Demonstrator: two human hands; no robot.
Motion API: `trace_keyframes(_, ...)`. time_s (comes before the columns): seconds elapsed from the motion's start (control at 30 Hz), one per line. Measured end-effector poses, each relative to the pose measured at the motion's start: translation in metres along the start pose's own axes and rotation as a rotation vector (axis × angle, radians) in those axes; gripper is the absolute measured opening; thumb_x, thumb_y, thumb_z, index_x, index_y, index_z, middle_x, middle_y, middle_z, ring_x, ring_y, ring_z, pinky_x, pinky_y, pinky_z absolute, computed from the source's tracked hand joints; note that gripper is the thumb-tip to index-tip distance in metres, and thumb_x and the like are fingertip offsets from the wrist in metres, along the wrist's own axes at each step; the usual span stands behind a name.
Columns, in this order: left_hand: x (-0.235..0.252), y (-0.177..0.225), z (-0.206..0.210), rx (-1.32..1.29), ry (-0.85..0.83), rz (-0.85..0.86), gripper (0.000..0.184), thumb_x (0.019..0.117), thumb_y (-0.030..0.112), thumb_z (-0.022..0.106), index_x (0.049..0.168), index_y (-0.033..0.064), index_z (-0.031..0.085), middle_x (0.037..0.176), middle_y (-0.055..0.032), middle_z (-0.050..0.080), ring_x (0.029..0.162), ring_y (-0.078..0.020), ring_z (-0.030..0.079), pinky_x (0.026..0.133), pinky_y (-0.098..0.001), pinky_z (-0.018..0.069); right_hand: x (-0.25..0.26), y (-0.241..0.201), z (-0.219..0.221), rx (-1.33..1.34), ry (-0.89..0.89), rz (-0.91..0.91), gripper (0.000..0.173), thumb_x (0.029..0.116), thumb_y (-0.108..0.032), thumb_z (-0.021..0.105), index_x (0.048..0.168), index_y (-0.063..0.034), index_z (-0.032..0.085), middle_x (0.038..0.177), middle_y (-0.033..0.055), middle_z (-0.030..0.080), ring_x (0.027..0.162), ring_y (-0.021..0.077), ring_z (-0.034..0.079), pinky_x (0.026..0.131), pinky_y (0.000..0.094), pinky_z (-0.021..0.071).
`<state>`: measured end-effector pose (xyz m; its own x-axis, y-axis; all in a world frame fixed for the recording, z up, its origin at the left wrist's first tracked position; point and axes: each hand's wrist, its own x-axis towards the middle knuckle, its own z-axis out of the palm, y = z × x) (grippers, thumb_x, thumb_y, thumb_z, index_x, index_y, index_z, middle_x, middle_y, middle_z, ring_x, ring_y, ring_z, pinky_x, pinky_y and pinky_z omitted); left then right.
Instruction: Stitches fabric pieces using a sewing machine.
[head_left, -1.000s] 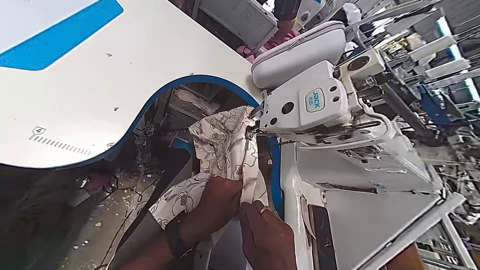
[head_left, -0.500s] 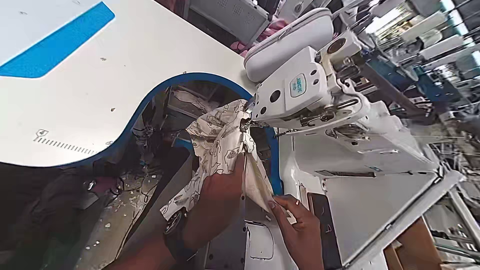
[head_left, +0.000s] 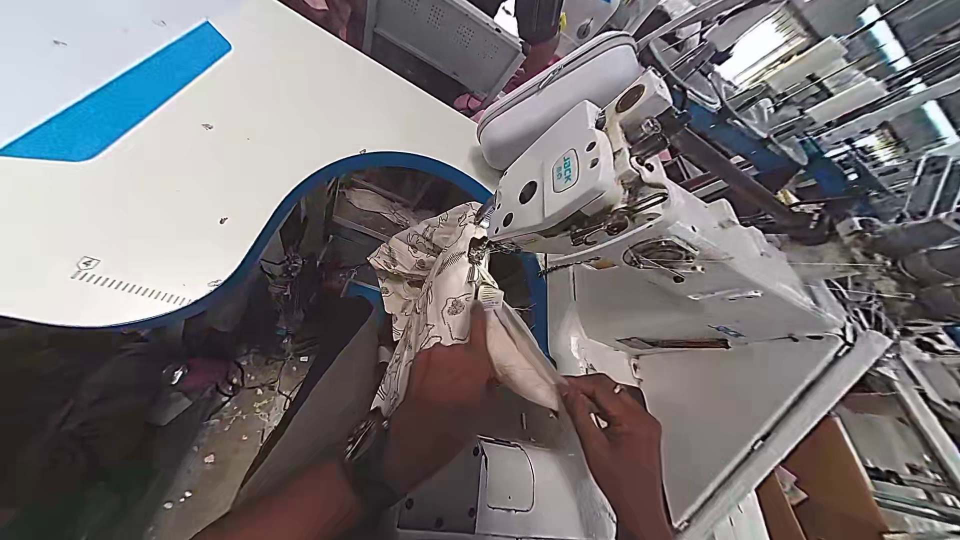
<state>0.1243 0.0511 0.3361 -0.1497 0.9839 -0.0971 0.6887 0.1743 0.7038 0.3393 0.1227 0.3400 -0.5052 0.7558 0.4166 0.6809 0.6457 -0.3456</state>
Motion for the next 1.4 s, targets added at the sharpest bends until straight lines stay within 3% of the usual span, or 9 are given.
trace_keyframes(0.13, -0.03, -0.043, 0.019, -0.295, 0.192, 0.002, 0.054, 0.0868, 0.015, 0.07, 0.138, 0.0006, 0.061, 0.075, -0.013, 0.07, 0.064, -0.0312, 0.068, 0.062, -0.0505, 0.0548, -0.038, -0.031, 0.037, 0.096, -0.034, -0.077, 0.016, 0.0876, -0.013, 0.063, 0.085, -0.0047, 0.077, 0.086, 0.0081, 0.073, 0.084, 0.0054, 0.069, 0.077, 0.0134, 0.053)
trace_keyframes(0.27, -0.013, -0.042, 0.007, -0.288, 0.297, 0.013, 0.064, 0.0881, 0.025, 0.075, 0.143, -0.0001, 0.053, 0.066, -0.01, 0.065, 0.057, -0.0277, 0.062, 0.06, -0.0472, 0.0526, 0.002, -0.022, 0.002, 0.067, 0.032, 0.007, 0.02, 0.0929, -0.013, 0.061, 0.09, 0.0028, 0.073, 0.087, 0.0109, 0.072, 0.077, 0.0064, 0.067, 0.069, 0.0194, 0.0554)
trace_keyframes(0.37, 0.042, -0.01, -0.012, -0.068, -0.075, 0.053, 0.041, 0.0986, 0.023, 0.068, 0.131, -0.0016, 0.062, 0.096, -0.0226, 0.071, 0.094, -0.0429, 0.069, 0.081, -0.0603, 0.0526, 0.049, -0.001, -0.028, 0.136, 0.08, 0.101, 0.018, 0.093, -0.013, 0.062, 0.093, 0.0032, 0.069, 0.087, 0.0027, 0.065, 0.073, -0.0073, 0.06, 0.064, 0.0084, 0.051)
trace_keyframes(0.47, 0.064, 0.021, -0.008, 0.098, -0.272, 0.103, 0.02, 0.0989, -0.002, 0.053, 0.114, -0.0075, 0.065, 0.113, -0.0281, 0.066, 0.111, -0.0454, 0.064, 0.085, -0.0584, 0.0519, 0.066, 0.0, -0.036, 0.033, 0.108, 0.01, 0.02, 0.091, -0.011, 0.057, 0.092, 0.0022, 0.072, 0.091, 0.0078, 0.068, 0.08, -0.0014, 0.062, 0.068, 0.0108, 0.0493)
trace_keyframes(0.67, -0.024, -0.027, 0.012, -0.094, 0.291, 0.032, 0.085, 0.0802, 0.023, 0.081, 0.148, -0.0121, 0.043, 0.063, -0.0124, 0.064, 0.053, -0.0327, 0.064, 0.053, -0.048, 0.0534, -0.012, 0.005, 0.003, -0.089, -0.005, -0.129, 0.023, 0.0917, -0.016, 0.059, 0.086, -0.0023, 0.076, 0.088, 0.0143, 0.073, 0.081, 0.016, 0.07, 0.072, 0.0245, 0.0554)
trace_keyframes(0.77, -0.039, -0.044, 0.014, -0.327, 0.139, -0.006, 0.057, 0.0902, 0.021, 0.073, 0.14, -0.001, 0.056, 0.083, -0.0142, 0.072, 0.071, -0.0309, 0.07, 0.069, -0.0497, 0.057, -0.039, -0.023, 0.03, 0.001, -0.025, -0.168, 0.018, 0.0908, -0.012, 0.061, 0.086, -0.0031, 0.076, 0.086, 0.0131, 0.073, 0.081, 0.0156, 0.071, 0.072, 0.0222, 0.0562)
trace_keyframes(0.9, -0.041, -0.047, 0.042, -0.348, 0.388, 0.145, 0.028, 0.0884, 0.015, 0.061, 0.107, 0.0036, 0.078, 0.058, -0.0047, 0.061, 0.046, -0.0173, 0.055, 0.045, -0.036, 0.0446, -0.042, -0.085, 0.047, 0.105, 0.052, -0.182, 0.012, 0.0943, -0.013, 0.061, 0.091, -0.0084, 0.072, 0.087, 0.0059, 0.069, 0.086, 0.0029, 0.066, 0.078, 0.0086, 0.0504)
trace_keyframes(1.0, -0.035, -0.05, 0.047, -0.312, 0.428, 0.166, 0.02, 0.0876, 0.014, 0.056, 0.07, 0.0077, 0.064, 0.05, -0.0026, 0.048, 0.043, -0.0158, 0.049, 0.042, -0.0333, 0.0347, -0.04, -0.099, 0.059, -0.074, 0.101, -0.275, 0.014, 0.092, -0.011, 0.061, 0.09, -0.0085, 0.074, 0.078, 0.0053, 0.066, 0.075, 0.0077, 0.062, 0.069, 0.011, 0.0474)
trace_keyframes(1.4, 0.0, -0.061, 0.058, -0.311, 0.672, 0.253, 0.02, 0.0911, 0.01, 0.06, 0.09, 0.005, 0.079, 0.061, -0.0048, 0.066, 0.052, -0.0162, 0.062, 0.049, -0.03, 0.0485, 0.001, -0.071, 0.091, -0.083, 0.189, -0.341, 0.003, 0.0982, -0.011, 0.063, 0.098, -0.0117, 0.065, 0.096, 0.0067, 0.072, 0.092, 0.0076, 0.07, 0.082, 0.0144, 0.054)
